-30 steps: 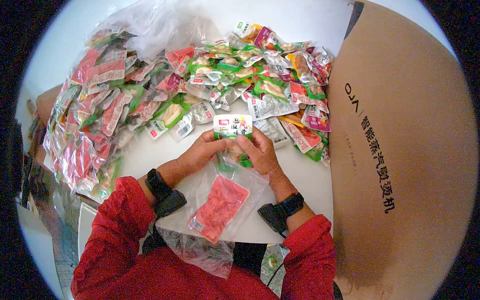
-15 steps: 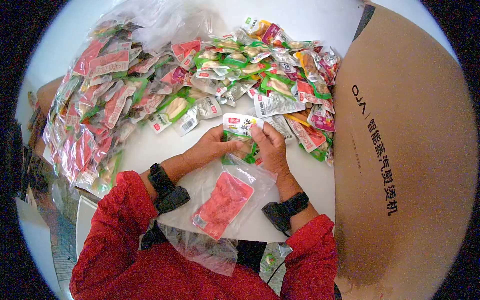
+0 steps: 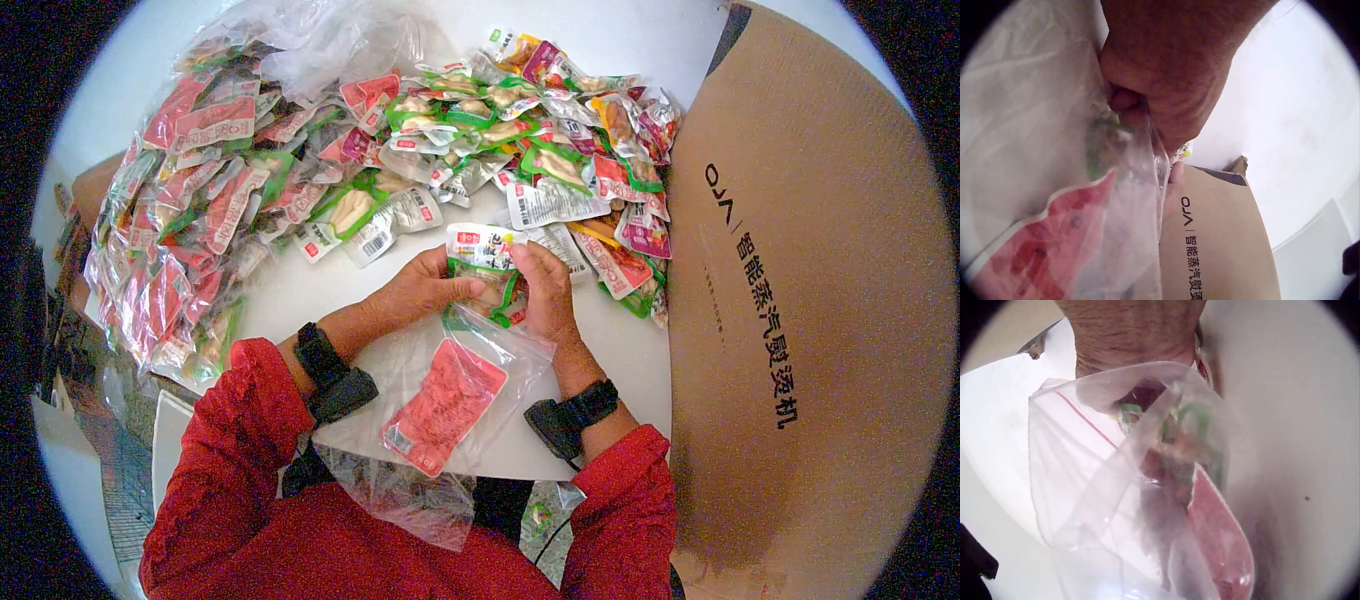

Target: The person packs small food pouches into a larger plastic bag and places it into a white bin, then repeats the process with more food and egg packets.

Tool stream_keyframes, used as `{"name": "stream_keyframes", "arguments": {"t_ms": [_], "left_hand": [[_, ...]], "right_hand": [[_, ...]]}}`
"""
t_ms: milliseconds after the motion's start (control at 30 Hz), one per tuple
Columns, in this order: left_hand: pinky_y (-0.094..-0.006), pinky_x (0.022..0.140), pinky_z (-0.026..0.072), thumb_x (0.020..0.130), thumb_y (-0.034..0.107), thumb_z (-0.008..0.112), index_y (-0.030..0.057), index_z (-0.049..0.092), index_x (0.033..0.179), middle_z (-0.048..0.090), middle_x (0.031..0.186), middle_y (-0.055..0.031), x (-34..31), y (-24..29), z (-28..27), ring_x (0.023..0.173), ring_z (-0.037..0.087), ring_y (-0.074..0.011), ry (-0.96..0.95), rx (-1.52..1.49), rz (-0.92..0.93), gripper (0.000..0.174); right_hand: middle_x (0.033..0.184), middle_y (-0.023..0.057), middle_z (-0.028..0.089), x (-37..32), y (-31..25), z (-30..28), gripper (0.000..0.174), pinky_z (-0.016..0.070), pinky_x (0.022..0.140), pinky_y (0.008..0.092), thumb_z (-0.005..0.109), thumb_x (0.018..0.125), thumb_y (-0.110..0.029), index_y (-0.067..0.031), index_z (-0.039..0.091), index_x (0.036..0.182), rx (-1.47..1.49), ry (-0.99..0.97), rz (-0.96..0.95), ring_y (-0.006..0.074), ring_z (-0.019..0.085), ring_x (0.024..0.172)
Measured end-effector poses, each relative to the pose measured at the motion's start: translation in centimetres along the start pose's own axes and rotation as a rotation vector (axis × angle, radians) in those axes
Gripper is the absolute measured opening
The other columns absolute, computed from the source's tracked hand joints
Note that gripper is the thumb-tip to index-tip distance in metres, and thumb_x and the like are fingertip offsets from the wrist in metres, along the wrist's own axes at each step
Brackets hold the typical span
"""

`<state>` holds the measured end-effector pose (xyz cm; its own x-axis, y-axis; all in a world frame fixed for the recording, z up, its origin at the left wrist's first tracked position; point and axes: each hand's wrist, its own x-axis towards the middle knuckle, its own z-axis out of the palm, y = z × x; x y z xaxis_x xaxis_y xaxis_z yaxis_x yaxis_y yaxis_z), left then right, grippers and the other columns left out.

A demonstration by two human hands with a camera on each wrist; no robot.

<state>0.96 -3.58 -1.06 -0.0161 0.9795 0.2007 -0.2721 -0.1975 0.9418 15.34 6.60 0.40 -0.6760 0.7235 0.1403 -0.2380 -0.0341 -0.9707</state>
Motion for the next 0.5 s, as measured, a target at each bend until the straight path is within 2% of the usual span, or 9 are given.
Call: {"name": "stream_keyframes", "arguments": {"t_ms": [500], "left_hand": [[-0.0264, 0.085, 0.0424, 0.081, 0.012, 0.06, 0.0046, 0.049, 0.114, 0.058, 0.107, -0.0034, -0.14, 0.19, 0.11, 0.095, 0.054, -0.0111, 0.012, 0.057, 0.017, 0.035]], "right_hand": [[0.082, 0.0048, 0.06, 0.01, -0.13, -0.01, 0.029, 0.0455, 0.066, 0.0234, 0.05, 0.085, -0.026, 0.0017, 0.058, 0.091, -0.019, -0.023, -0.002, 0.0102, 0.056, 0.071]]}}
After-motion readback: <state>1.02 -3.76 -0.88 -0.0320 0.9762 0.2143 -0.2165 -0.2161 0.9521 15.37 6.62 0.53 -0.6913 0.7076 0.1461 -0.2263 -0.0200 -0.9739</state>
